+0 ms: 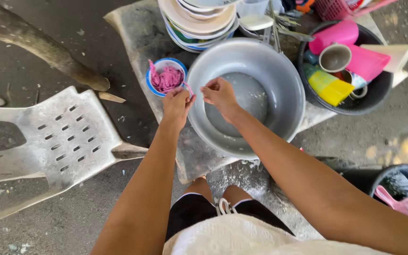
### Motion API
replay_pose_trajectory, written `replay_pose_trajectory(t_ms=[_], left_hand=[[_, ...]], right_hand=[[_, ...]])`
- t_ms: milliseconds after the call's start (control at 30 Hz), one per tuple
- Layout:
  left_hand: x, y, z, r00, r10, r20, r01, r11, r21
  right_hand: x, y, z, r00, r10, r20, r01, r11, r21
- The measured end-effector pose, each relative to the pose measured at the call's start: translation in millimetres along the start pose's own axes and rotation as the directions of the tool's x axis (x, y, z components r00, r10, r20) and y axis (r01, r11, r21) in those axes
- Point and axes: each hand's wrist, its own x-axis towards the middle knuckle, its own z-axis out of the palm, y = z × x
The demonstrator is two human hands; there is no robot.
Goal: Washing dishes in a basin outdoors using soap and water from buckets.
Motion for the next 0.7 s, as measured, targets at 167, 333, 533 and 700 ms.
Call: replay_pose_trajectory(t_ms=[167, 333, 533, 700], left_hand=[[-39, 23, 92, 0.985, -0.153, 0.079, 0.156, 0.987, -0.032], [-80, 15, 162, 0.863, -0.334, 0.380, 0.443, 0.861, -0.250], [-124, -44, 243, 0.733, -0.445, 0.515, 0.610, 0.766, -0.206], [-148, -111, 295, 0.576, -0.521, 0.631, 0.706, 0.705, -0.062]], right_hand=[[-46, -10, -57, 0.979, 0.148, -0.141, -0.135, 0.986, 0.103], [-93, -25, -93, 0.949, 0.019, -0.314, 0.000, 0.998, 0.061], [-129, -29, -157, 0.910, -0.125, -0.396, 0.119, 0.992, -0.039], [-151, 8, -260, 0.878, -0.115, -0.465, 0.216, 0.962, 0.169]])
